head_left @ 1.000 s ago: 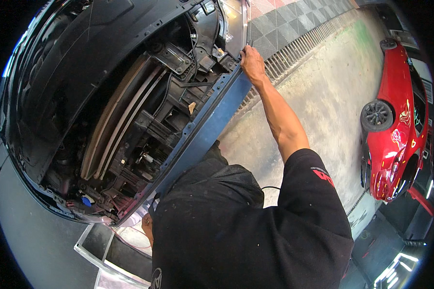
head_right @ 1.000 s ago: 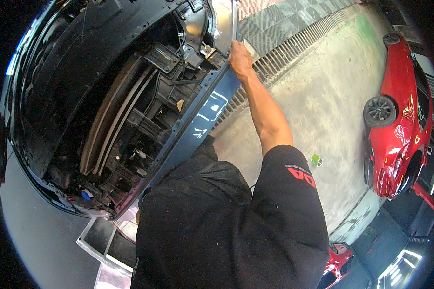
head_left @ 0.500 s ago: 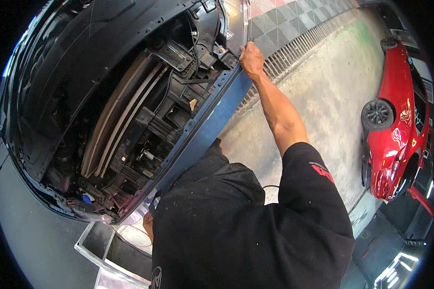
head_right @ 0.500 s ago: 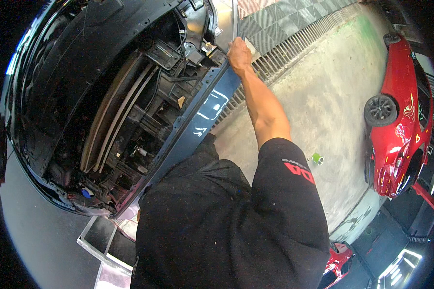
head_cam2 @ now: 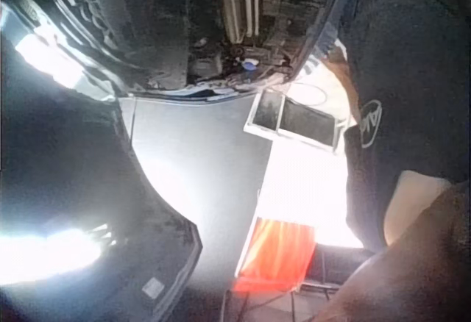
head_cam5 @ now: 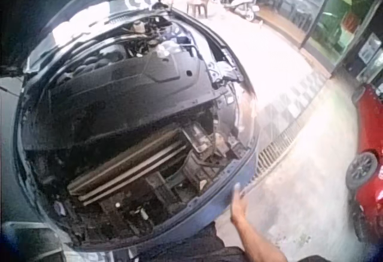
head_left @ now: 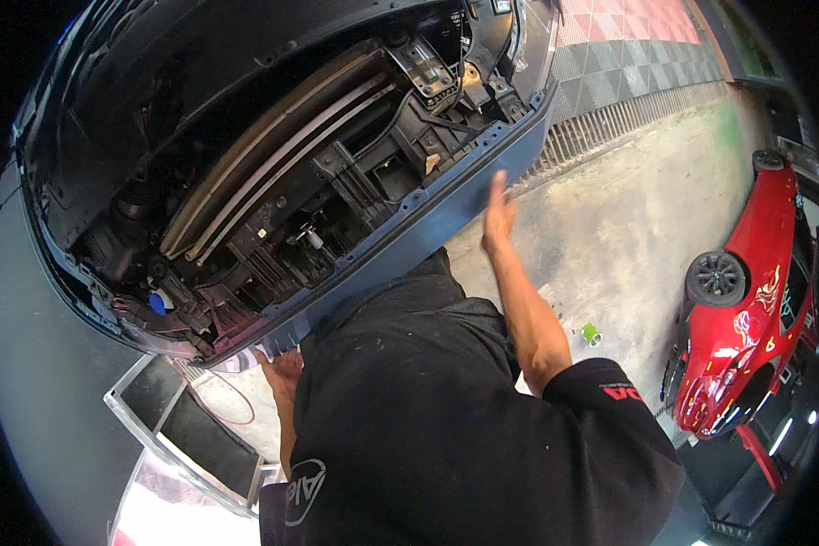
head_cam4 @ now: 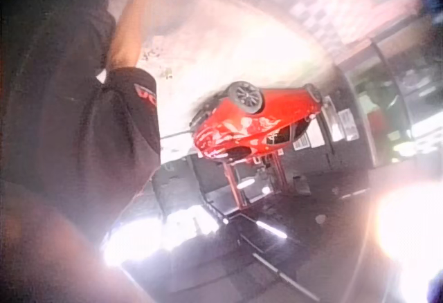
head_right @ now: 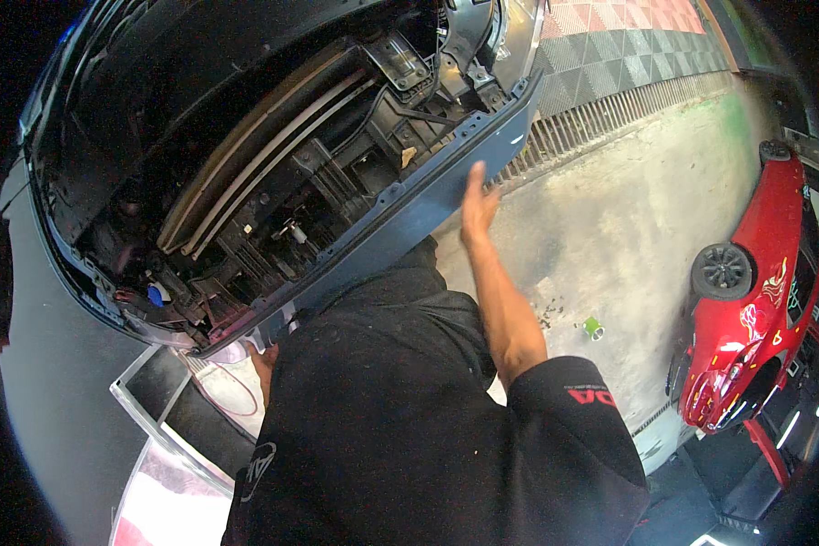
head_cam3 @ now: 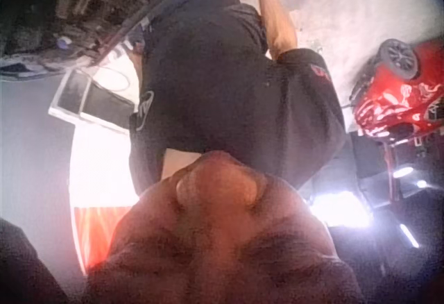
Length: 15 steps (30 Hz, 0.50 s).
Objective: The person gathers plastic fasteners from the floor and then, with a coworker, positions and secures a car bumper onto the front of a vehicle. They align the bumper, insert fasteners by hand, and adjust the fit along the lower edge and sides.
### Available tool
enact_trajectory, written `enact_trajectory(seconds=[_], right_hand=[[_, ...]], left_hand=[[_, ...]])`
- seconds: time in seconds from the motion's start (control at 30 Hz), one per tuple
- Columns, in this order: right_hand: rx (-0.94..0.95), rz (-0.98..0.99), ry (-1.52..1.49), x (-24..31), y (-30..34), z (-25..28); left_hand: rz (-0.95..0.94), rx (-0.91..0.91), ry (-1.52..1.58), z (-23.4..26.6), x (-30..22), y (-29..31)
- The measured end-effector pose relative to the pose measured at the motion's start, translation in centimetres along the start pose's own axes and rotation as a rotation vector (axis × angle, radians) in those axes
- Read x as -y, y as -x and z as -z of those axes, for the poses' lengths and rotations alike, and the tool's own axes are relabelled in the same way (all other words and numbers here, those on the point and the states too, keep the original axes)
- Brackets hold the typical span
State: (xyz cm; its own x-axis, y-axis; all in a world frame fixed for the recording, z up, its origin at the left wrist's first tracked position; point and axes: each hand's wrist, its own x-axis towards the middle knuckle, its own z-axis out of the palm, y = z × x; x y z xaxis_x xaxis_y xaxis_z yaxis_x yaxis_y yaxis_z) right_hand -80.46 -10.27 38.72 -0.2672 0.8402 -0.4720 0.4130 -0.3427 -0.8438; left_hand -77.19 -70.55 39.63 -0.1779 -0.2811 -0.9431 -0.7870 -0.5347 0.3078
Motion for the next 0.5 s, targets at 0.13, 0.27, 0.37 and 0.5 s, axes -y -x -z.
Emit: enact_trajectory(seconds=[0.13, 0.27, 0.37, 0.5], right_hand=[[0.363, -0.235, -0.062, -2.9, 5.3, -1.6], [0.252, -0.26, -0.136, -3.0, 6.2, -2.5], [0.199, -0.408, -0.15, 0.6, 7.8, -3.0], [0.249, -0.392, -0.107, 0.7, 8.0, -2.9]], left_hand=[[-0.058, 0.324, -0.119, 2.8, 0.9, -4.5], [-0.001, 0.278, -0.056, 3.1, 1.2, -6.3], [-0.009, 0.17, -0.034, 1.7, 0.9, -5.0], [-0.012, 0.071, -0.011, 0.6, 0.9, -3.2]])
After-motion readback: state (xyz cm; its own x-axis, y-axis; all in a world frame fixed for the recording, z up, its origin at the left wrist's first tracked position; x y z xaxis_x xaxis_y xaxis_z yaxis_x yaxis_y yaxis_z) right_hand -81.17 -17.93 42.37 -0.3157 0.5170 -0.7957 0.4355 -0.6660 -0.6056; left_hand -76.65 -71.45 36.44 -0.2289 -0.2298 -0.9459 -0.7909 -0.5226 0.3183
